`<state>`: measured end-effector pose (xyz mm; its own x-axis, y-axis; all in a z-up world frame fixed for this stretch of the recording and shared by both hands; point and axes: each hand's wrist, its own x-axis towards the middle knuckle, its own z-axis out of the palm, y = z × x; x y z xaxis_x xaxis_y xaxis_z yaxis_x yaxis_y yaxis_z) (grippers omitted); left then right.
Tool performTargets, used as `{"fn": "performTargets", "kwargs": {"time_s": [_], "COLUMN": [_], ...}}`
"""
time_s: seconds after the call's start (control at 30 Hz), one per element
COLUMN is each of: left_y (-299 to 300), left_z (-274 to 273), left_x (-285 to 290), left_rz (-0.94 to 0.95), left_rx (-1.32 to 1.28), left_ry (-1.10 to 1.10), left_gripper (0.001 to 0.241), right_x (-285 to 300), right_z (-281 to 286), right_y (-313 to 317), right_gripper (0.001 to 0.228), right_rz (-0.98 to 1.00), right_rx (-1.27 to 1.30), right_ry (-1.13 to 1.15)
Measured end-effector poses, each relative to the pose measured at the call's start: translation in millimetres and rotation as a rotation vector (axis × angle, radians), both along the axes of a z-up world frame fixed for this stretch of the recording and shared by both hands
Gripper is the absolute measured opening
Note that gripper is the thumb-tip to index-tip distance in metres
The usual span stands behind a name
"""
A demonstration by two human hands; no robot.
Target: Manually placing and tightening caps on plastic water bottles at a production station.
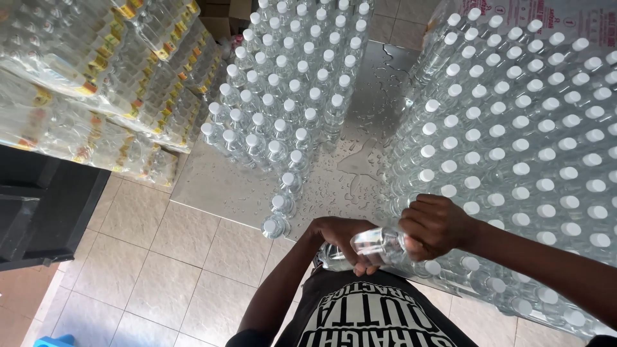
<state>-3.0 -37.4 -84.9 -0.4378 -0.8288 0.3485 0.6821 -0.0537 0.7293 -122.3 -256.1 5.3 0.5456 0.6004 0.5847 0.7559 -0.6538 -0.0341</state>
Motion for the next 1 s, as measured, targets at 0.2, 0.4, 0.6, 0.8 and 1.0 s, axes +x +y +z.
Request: {"fn": "performTargets", "kwargs": {"time_s": [0.2,0.4,0.6,0.8,1.0], "left_y": [14,-19,-20,-17,4], "left_z": [84,16,-29,-35,28], "left_x": [7,-13,-11,2,19], "left_rz": [0.684,1.026,1.433,1.744,1.328], "left_rx": [0.441,0.573,0.234,0.439,0.955], "left_ry": [-0.991,-1.773,-2.270,-1.869,-1.083], "left_gripper": [0.082,0.093,0.088,0.094,0.121], "right_x": [23,65,92,121,151], "right_z": [-28,-83,-58,18,6], "right_y": [-28,-46,-27,2,23], "right_gripper": [0.065,0.064,0.065,0.053,0.041], "right_rz": [-0.594,-0.948,-0.984,-0.695,-0.550], "right_rx": [0.261,0.431,0.682,0.459,0.473], "right_ry": [0.851,1.268,1.734,1.464,1.238]}}
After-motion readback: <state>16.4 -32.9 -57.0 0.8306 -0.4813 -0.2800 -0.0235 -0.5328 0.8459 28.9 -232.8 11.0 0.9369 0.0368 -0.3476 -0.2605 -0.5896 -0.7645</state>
